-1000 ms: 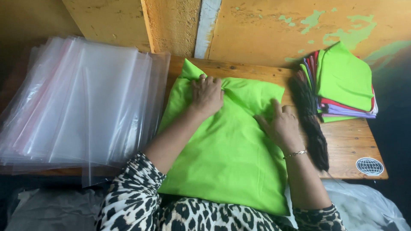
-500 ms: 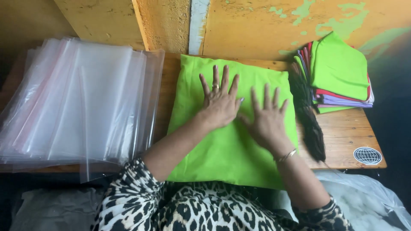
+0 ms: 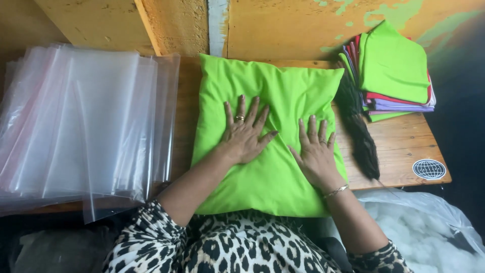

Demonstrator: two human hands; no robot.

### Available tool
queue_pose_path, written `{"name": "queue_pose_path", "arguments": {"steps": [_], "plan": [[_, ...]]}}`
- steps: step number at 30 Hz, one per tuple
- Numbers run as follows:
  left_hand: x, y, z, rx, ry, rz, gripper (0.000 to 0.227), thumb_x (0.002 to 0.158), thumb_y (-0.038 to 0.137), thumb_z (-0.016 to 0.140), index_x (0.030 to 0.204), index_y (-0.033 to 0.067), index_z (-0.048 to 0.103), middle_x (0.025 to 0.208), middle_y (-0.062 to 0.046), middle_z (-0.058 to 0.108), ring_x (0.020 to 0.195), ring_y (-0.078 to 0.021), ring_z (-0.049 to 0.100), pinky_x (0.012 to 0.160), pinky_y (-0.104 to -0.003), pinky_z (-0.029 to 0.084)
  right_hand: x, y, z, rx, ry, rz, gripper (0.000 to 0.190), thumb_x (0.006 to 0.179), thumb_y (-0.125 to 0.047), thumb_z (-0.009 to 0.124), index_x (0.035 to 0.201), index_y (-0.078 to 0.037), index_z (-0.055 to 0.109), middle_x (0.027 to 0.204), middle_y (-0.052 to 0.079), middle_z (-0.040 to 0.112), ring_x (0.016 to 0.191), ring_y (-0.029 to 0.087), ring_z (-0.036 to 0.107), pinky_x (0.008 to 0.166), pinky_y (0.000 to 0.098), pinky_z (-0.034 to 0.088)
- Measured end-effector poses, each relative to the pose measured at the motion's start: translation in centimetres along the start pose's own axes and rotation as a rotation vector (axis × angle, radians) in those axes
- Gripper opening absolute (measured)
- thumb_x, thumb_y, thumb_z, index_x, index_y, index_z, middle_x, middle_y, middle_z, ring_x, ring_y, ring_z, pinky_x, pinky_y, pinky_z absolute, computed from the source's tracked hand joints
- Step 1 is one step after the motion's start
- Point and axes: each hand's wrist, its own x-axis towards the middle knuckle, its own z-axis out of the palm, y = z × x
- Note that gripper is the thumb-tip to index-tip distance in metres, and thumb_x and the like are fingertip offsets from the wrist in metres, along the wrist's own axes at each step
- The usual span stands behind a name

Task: The person repeatedly brushes a lime-green folded fabric on a wooden table using a dark brush held in the right hand while the left hand stabilizes the fabric. The person occasionally smooths the fabric with both hands between brushing strokes.

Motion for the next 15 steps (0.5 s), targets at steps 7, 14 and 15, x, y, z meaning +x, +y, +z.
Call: {"name": "queue_pose_path", "arguments": {"steps": [7, 14, 15], "plan": [[0.3, -1.2, -0.1, -0.047, 0.001, -0.024, 0.087, 0.097, 0.073, 0.0, 0.165, 0.0215, 0.015, 0.172, -0.015, 0.004, 0.155, -0.0434, -0.003, 0.118, -0.071, -0.008, 1.7, 12.8, -1.3, 0.135, 0.283, 0.263, 0.058, 0.11, -0.051, 0.051, 0.153, -0.012, 0.054, 0.141, 0.021, 0.053, 0.125, 0.043, 0.055, 0.101, 0.0536, 0.044], [0.4, -1.4, 1.1, -0.124, 0.112, -0.004, 0.091, 0.096, 0.072, -0.002, 0.163, 0.0166, 0.023, 0.17, -0.021, 0.009, 0.154, -0.0484, 0.002, 0.118, -0.071, -0.006, 0.7, 21.6, 3.4, -0.167, 0.225, 0.44, 0.037, 0.094, -0.026, 0.067, 0.125, -0.005, 0.065, 0.11, 0.021, 0.062, 0.101, 0.048, 0.065, 0.084, 0.057, 0.051], [0.3, -1.5, 1.3, -0.13, 0.133, 0.0, 0.091, 0.096, 0.072, -0.002, 0.163, 0.016, 0.024, 0.17, -0.021, 0.01, 0.154, -0.0483, 0.004, 0.118, -0.07, -0.005, 0.4, 21.9, 3.4, -0.03, 0.232, 0.455, 0.029, 0.098, -0.023, 0.065, 0.121, -0.005, 0.066, 0.104, 0.024, 0.065, 0.101, 0.05, 0.066, 0.082, 0.0595, 0.052]]}}
